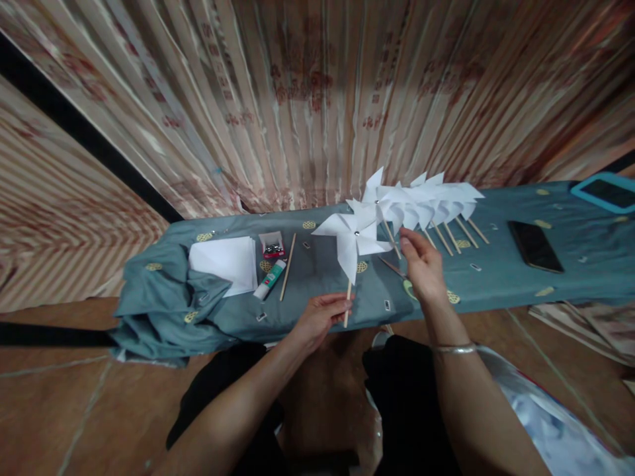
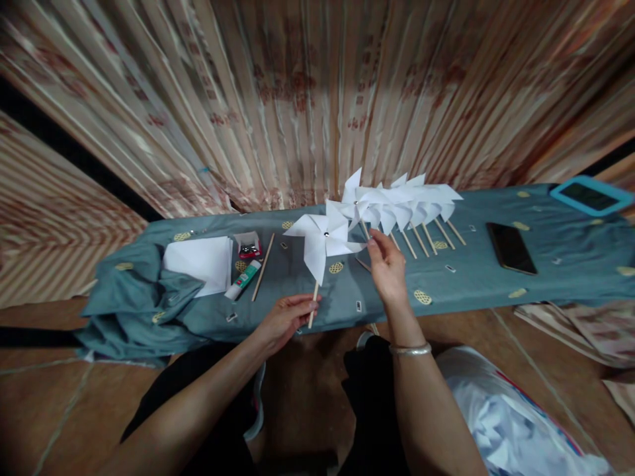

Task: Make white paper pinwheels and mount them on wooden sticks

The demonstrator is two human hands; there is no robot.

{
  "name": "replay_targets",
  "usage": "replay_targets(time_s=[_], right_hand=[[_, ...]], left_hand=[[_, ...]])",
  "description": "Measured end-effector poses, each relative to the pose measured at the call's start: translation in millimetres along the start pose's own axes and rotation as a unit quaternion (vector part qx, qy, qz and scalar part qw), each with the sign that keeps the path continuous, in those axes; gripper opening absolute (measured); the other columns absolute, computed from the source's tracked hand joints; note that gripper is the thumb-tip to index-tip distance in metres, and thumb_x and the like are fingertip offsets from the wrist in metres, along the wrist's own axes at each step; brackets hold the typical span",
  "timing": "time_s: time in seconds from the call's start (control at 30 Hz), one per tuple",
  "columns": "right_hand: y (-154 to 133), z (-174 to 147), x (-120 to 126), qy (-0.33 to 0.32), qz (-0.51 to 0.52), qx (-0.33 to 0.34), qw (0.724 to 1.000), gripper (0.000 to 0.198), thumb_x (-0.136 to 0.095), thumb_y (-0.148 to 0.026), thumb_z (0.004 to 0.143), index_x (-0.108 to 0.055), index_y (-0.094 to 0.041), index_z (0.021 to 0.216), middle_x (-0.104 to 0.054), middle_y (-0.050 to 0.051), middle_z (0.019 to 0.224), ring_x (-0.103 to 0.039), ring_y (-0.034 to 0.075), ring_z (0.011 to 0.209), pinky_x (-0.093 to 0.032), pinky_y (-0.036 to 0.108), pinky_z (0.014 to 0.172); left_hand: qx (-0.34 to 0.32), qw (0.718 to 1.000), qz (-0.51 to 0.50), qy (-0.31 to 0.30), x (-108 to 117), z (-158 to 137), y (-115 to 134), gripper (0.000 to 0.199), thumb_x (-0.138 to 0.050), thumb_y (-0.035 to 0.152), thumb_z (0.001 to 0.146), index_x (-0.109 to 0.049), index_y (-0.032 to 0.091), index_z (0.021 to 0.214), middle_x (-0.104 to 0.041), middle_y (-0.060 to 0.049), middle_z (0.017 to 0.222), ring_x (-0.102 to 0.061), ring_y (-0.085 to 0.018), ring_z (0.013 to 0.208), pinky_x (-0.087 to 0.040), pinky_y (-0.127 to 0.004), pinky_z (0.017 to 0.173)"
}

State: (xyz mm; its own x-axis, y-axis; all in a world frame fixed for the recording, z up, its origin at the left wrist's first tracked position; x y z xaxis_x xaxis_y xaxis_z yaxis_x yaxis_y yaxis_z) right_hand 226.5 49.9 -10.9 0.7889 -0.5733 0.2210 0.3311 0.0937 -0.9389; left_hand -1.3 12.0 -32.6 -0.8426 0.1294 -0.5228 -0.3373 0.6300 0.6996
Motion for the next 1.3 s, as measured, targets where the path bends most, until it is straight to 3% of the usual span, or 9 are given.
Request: replay_targets(time_s=[0.13, 0.3, 0.63, 0.93, 1.3], right_hand=[[6.5, 1.4, -4.7, -0.032, 0.058, -0.069, 0.995, 0.037, -0.065, -0.052, 0.078, -0.074, -0.023, 0.1, -0.074, 0.007, 0.109, -0.065, 0.024, 0.102, -0.05, 0.041, 0.092], [2.2, -3.7, -10.1, -0.053, 0.084, -0.094, 0.991, 0.038, -0.07, -0.056, 0.073, -0.076, -0.022, 0.088, -0.076, 0.007, 0.1, -0.066, 0.023, 0.095, -0.051, 0.038, 0.087], [-5.8, -11.8, -15.6, -0.069, 0.079, -0.103, 0.989, 0.044, -0.075, -0.061, 0.065, -0.079, -0.022, 0.085, -0.077, 0.008, 0.096, -0.067, 0.023, 0.087, -0.052, 0.037, 0.078], [-15.4, -17.7, -20.4, -0.091, 0.063, -0.094, 0.99, 0.045, -0.073, -0.062, 0.066, -0.078, -0.02, 0.082, -0.078, 0.008, 0.089, -0.066, 0.019, 0.071, -0.045, 0.031, 0.063], [-16.7, -24.0, -26.9, -0.11, 0.069, -0.103, 0.986, 0.051, -0.073, -0.067, 0.064, -0.078, -0.02, 0.084, -0.079, 0.008, 0.086, -0.066, 0.02, 0.065, -0.044, 0.03, 0.057]], left_hand=[[0.003, 1.0, -0.005, 0.003, 2.1, -0.6, 0.0, 0.043, -0.097, 0.035, 0.039, -0.079, 0.015, 0.073, -0.072, -0.003, 0.067, -0.059, -0.008, 0.059, -0.048, -0.022, 0.065], [-0.004, 1.0, -0.017, 0.005, 4.5, 0.8, 0.8, 0.04, -0.096, 0.03, 0.045, -0.079, 0.012, 0.076, -0.07, -0.003, 0.065, -0.058, -0.009, 0.059, -0.046, -0.024, 0.065], [-0.006, 0.999, -0.027, 0.031, 5.3, 3.4, 3.7, 0.04, -0.096, 0.028, 0.041, -0.079, 0.013, 0.074, -0.071, -0.002, 0.066, -0.058, -0.009, 0.06, -0.045, -0.024, 0.067], [-0.012, 0.999, -0.026, 0.031, 3.0, 4.4, 5.3, 0.047, -0.097, 0.032, 0.036, -0.079, 0.013, 0.075, -0.07, -0.001, 0.064, -0.058, -0.007, 0.058, -0.044, -0.021, 0.063], [-0.01, 0.999, -0.032, 0.039, 3.8, 5.3, 5.6, 0.039, -0.095, 0.025, 0.043, -0.079, 0.012, 0.076, -0.07, -0.002, 0.064, -0.058, -0.008, 0.058, -0.045, -0.022, 0.064]])
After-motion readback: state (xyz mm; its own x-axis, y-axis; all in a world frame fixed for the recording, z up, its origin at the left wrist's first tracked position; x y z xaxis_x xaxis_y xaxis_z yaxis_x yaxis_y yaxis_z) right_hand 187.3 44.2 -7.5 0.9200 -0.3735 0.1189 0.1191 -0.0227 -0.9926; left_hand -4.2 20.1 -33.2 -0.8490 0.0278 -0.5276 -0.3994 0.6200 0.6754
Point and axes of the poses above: each hand's wrist, its own z-axis towards the middle knuckle, its own x-axis out of the back of the hand, y = z × x, the point moved 2 cm from there along z, towards the middle knuckle
